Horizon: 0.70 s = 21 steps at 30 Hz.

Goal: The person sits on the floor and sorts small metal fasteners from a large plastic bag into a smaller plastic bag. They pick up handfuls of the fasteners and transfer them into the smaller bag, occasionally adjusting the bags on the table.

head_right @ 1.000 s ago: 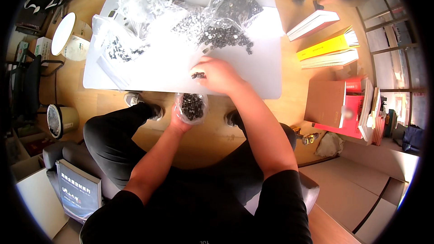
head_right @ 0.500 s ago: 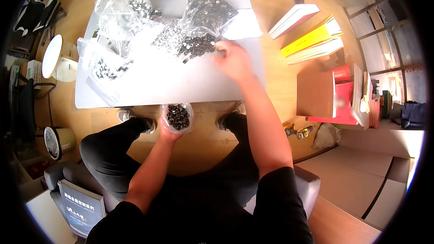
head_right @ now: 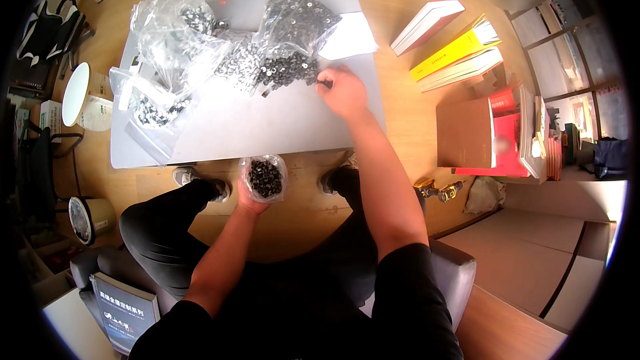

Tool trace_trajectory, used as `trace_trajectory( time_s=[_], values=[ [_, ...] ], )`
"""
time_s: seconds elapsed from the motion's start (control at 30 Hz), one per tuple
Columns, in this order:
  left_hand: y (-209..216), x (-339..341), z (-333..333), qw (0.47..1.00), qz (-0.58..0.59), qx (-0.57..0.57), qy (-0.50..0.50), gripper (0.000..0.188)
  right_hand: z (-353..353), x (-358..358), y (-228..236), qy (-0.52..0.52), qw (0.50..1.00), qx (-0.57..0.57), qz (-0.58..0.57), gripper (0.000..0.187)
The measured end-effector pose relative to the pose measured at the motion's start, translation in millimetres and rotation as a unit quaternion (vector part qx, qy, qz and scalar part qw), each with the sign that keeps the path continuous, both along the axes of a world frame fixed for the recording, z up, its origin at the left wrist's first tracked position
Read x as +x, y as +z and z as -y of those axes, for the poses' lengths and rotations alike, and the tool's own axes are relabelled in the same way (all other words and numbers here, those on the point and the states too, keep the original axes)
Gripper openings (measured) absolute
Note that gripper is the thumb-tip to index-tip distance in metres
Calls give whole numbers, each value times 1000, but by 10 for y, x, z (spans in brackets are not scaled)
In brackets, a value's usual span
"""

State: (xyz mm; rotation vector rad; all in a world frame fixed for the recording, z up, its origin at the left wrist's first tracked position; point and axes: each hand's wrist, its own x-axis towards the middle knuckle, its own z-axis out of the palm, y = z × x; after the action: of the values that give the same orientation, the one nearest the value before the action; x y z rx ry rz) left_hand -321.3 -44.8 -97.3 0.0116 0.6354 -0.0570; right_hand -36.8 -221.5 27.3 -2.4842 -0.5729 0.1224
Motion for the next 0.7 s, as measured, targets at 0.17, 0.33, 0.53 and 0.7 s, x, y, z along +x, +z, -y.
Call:
trace_trajectory(
  time_s=[0.17,0.33,0.53,0.7],
  values=[
    [-56,-21,9,999,38,1,1,51,48,-224,271,87,993,9,-80,44],
    [-33,-11,31,999,49,7,-15,46,172,-314,356,148,976,23,-158,54],
    [-69,20,64,999,24,23,-10,55,156,-316,373,183,964,39,-191,56],
    [-3,23,58,998,42,27,-29,54,20,-389,422,207,959,30,-190,57]
  ],
)
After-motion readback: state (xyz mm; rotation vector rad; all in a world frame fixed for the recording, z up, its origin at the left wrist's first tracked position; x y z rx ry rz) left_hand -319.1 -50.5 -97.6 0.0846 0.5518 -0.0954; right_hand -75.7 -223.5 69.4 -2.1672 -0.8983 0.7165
